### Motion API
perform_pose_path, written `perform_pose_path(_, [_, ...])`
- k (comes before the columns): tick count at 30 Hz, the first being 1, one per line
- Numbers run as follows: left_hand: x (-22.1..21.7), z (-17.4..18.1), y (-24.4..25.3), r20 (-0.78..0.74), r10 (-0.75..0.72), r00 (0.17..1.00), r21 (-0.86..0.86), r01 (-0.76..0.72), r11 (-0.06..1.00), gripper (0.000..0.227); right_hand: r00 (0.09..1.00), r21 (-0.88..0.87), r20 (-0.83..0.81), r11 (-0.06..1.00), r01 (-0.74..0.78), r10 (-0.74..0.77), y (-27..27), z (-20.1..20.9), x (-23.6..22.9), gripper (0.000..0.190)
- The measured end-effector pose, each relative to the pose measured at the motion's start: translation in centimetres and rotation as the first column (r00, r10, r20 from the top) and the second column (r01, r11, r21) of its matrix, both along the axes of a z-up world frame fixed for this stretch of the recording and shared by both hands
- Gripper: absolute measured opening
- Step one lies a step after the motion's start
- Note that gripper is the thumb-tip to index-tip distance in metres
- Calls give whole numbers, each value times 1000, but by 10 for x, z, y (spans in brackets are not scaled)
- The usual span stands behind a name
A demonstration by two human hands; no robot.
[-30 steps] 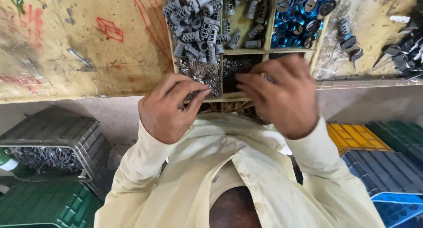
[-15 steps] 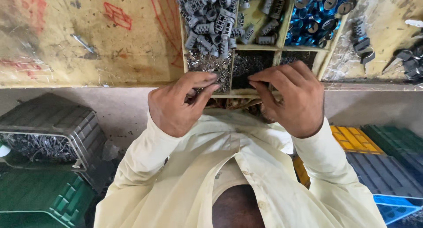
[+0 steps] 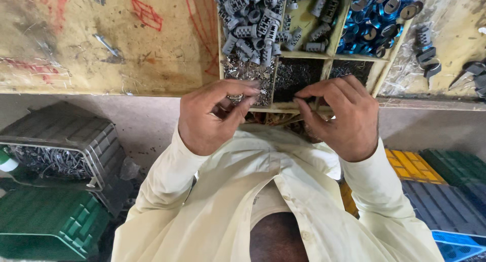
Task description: The person assembles keychains by hand, inserting small metal pins into grey plastic key blanks and attaching blue metal caps. The person handles each component individually and places the finished keychains on the work surface.
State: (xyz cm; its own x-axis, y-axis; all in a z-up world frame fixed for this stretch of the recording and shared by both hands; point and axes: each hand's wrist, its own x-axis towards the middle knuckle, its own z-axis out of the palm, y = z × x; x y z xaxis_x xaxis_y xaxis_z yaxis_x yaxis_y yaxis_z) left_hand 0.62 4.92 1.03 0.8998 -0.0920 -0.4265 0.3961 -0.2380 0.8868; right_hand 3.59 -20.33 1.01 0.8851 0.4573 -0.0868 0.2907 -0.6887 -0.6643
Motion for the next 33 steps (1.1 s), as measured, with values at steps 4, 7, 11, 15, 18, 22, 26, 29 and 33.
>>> perform_pose_path(4, [0, 2, 2, -38, -15, 999, 16, 16, 1000, 15, 1000, 25, -14, 1000, 6, -5, -1, -2, -7, 24])
perform_pose_path(7, [2, 4, 0, 304, -52, 951, 89, 26, 996, 17, 994, 99, -95, 993, 69, -59, -5, -6, -17, 21])
perform_pose_path(11, [-4, 5, -18, 11, -21, 1000, -12, 21, 1000, 29, 755, 382, -642, 799, 465, -132, -15, -11, -35, 11])
perform_pose_path(15, [-9, 0, -37, -54, -29, 998, -436, 3, 900, 16, 580, 565, -806, 450, 692, 120, -18, -20, -47, 8])
perform_pose_path(18, [-10, -5, -44, -194, -35, 980, -582, -87, 809, 17, 452, 490, -872, 323, 810, 188, -20, -24, -52, 10])
perform_pose_path(22, [-11, -8, -47, -260, -27, 965, -568, -130, 813, 19, 402, 440, -898, 328, 836, 181, -20, -28, -55, 12])
perform_pose_path(26, [-11, -9, -48, -251, -1, 968, -540, -140, 830, 23, 372, 429, -897, 270, 862, 238, -19, -31, -55, 13])
perform_pose_path(29, [-9, -9, -49, -212, -4, 977, -485, -102, 869, 19, 364, 414, -907, 291, 862, 212, -17, -29, -52, 13])
perform_pose_path(33, [-4, -3, -45, -93, -15, 996, -428, -26, 904, 17, 495, 448, -868, 491, 747, 40, -16, -19, -46, 7])
